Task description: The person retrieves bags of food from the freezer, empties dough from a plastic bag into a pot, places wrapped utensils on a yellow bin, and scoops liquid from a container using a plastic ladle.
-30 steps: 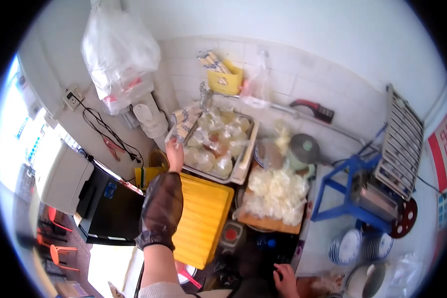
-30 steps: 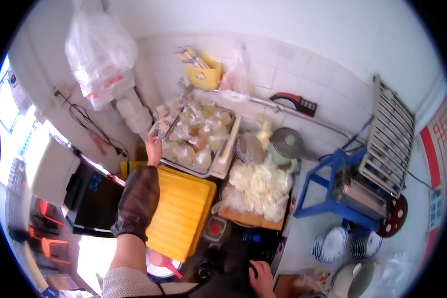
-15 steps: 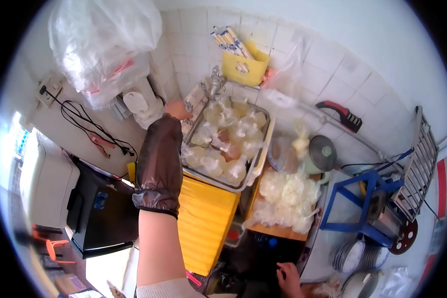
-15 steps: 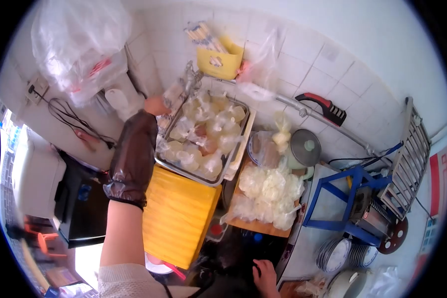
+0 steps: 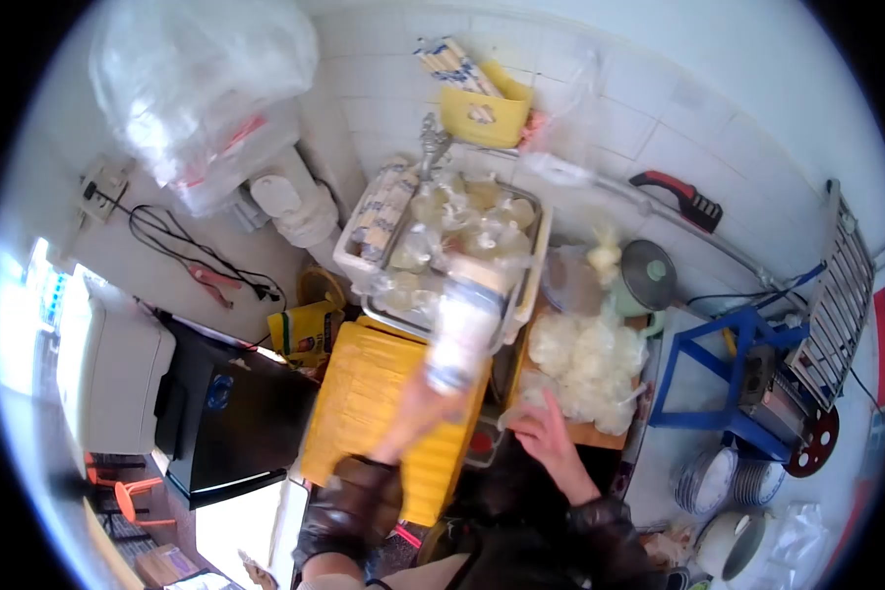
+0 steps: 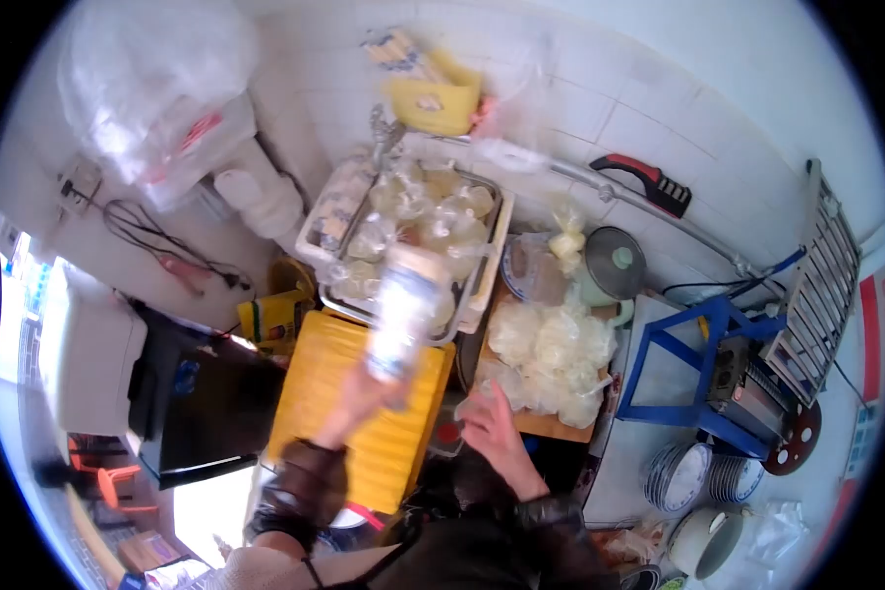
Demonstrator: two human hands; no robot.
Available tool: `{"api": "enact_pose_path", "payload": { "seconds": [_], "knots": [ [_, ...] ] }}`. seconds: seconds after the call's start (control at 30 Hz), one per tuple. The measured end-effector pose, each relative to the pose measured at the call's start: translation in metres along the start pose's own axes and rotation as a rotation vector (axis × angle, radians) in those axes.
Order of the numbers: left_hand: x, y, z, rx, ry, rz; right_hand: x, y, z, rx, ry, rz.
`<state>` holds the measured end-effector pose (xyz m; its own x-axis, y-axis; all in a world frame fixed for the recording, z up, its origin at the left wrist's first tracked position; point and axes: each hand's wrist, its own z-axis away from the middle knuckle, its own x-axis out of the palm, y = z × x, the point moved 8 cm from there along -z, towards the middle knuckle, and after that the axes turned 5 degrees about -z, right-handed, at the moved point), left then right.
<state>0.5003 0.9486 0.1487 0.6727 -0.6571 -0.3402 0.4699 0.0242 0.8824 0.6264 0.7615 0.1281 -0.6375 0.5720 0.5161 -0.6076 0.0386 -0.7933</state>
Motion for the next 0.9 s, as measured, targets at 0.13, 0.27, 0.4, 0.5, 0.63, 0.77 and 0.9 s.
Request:
{"api": "enact_pose_path", "payload": {
  "seconds": [0.13,0.27,0.4,0.5,0.63,0.77,0.9],
  "knots": [
    [0.078,0.023,0.024,0.516,-0.162,-0.160,-0.006,0.008,-0.063,0.062,0.084,0.004],
    [-0.048,0.005,-0.069,0.534,0.400,-0.246,-0.119,-0.002,-0.108,-0.130,0.361,0.434],
    [-0.165,-0.029,-0.196,0.345,0.656,-0.405,-0.192,-0.008,-0.135,-0.356,0.474,1.018],
    [-0.179,-0.055,-0.293,0.150,0.533,-0.579,-0.195,-0.010,-0.138,-0.344,0.513,1.456],
    [-0.177,-0.068,-0.337,-0.104,0.344,-0.835,-0.189,-0.010,-0.122,-0.404,0.466,1.526],
    [-0.172,-0.056,-0.326,-0.166,0.309,-0.847,-0.169,-0.017,-0.089,-0.458,0.434,1.462],
    [-0.180,-0.052,-0.337,-0.077,0.398,-0.947,-0.142,-0.031,-0.051,-0.461,0.392,1.443]
  ]
}}
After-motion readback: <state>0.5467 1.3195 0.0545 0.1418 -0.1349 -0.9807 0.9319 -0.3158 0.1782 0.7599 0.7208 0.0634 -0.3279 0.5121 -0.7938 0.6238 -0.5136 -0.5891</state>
